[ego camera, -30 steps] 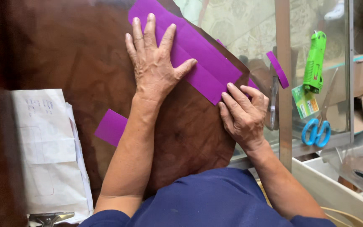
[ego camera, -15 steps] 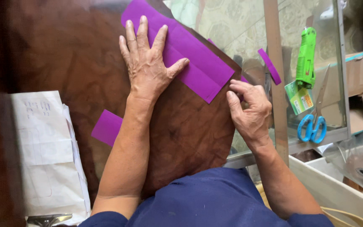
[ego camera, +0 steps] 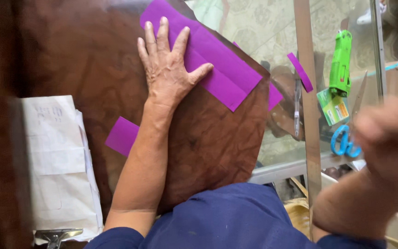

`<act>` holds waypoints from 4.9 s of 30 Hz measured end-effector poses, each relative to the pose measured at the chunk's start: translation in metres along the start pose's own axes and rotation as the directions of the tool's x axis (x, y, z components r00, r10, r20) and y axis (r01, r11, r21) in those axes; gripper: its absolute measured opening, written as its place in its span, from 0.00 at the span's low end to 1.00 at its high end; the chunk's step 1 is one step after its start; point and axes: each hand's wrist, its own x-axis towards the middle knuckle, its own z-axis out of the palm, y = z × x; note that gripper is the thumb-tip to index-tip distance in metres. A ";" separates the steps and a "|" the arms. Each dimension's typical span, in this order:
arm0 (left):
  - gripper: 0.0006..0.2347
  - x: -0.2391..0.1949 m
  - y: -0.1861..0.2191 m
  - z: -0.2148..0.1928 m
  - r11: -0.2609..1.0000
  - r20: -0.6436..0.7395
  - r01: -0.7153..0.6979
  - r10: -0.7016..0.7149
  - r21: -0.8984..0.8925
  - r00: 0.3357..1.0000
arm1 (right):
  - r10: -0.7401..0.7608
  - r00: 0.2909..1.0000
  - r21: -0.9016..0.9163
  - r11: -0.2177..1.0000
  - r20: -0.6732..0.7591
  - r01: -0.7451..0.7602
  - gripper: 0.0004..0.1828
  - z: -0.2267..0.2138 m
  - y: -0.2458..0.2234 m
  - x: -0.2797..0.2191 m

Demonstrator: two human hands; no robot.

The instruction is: The person traces a pattern onto purple paper using a pen and ruler, then cuts the paper along the traced lines with scissors. The person repeats the process on a second piece of purple paper.

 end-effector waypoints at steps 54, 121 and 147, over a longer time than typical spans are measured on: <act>0.37 -0.001 0.005 -0.011 0.994 -0.049 0.074 -0.078 -0.076 0.996 | -0.129 0.981 -0.324 0.931 0.145 0.170 0.11 0.184 -0.053 0.055; 0.38 0.003 0.002 -0.017 0.984 0.017 0.064 -0.062 -0.165 0.998 | -0.167 0.973 -0.308 0.928 0.160 0.210 0.17 0.183 -0.050 0.060; 0.37 0.001 0.004 -0.010 0.993 -0.089 0.064 -0.074 -0.103 0.993 | -0.121 0.983 -0.314 0.936 0.141 0.160 0.17 0.185 -0.047 0.057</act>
